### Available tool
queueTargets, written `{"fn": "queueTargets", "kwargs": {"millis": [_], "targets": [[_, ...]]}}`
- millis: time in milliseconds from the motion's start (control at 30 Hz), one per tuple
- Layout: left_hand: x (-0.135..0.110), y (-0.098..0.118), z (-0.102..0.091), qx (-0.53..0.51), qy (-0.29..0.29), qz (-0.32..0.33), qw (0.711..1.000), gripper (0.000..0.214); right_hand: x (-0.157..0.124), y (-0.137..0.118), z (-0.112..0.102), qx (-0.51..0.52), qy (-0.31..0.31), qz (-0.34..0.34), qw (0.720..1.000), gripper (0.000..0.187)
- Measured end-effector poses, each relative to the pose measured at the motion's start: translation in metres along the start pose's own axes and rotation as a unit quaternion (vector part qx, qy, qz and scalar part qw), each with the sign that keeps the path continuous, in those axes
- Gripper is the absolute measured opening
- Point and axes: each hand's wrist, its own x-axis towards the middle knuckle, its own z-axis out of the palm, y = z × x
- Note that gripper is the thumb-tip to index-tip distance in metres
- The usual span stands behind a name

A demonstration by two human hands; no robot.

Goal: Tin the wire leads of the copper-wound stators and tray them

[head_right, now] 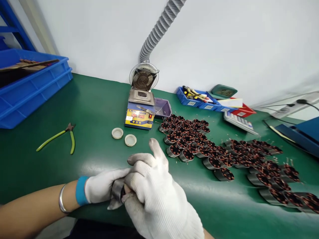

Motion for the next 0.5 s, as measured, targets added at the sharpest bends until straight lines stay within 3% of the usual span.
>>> {"fn": "queueTargets", "kwargs": {"millis": [100, 167, 200, 267, 333, 367, 400, 467, 500], "targets": [[-0.004, 0.015, 0.003, -0.118, 0.046, 0.091, 0.988, 0.023, 0.0, 0.002, -0.003, -0.034, -0.015, -0.011, 0.999, 0.012], [-0.002, 0.023, 0.0, -0.181, 0.104, 0.146, 0.967, 0.028, 0.002, 0.002, -0.004, -0.044, -0.02, -0.015, 0.999, 0.01], [0.0, 0.024, -0.003, -0.188, 0.117, 0.138, 0.965, 0.035, 0.004, 0.002, -0.004, -0.044, -0.025, -0.014, 0.999, 0.01], [0.004, 0.02, -0.007, -0.153, 0.079, 0.065, 0.983, 0.045, 0.006, 0.003, -0.002, -0.033, -0.035, -0.001, 0.999, 0.01], [0.006, 0.012, -0.008, -0.069, -0.014, -0.033, 0.997, 0.058, 0.006, 0.007, 0.003, -0.006, -0.036, 0.017, 0.999, 0.011], [0.005, 0.008, -0.007, -0.029, -0.036, -0.047, 0.998, 0.061, 0.004, 0.01, 0.007, 0.015, -0.025, 0.029, 0.999, 0.011], [0.004, 0.005, -0.004, 0.002, -0.028, -0.032, 0.999, 0.06, 0.001, 0.013, 0.011, 0.045, -0.01, 0.043, 0.998, 0.011], [0.002, 0.004, 0.001, 0.056, 0.057, 0.044, 0.996, 0.052, -0.008, 0.024, 0.02, 0.139, 0.027, 0.109, 0.984, 0.013], [0.001, 0.006, 0.003, 0.08, 0.104, 0.083, 0.988, 0.049, -0.014, 0.03, 0.025, 0.204, 0.049, 0.166, 0.963, 0.015]]}}
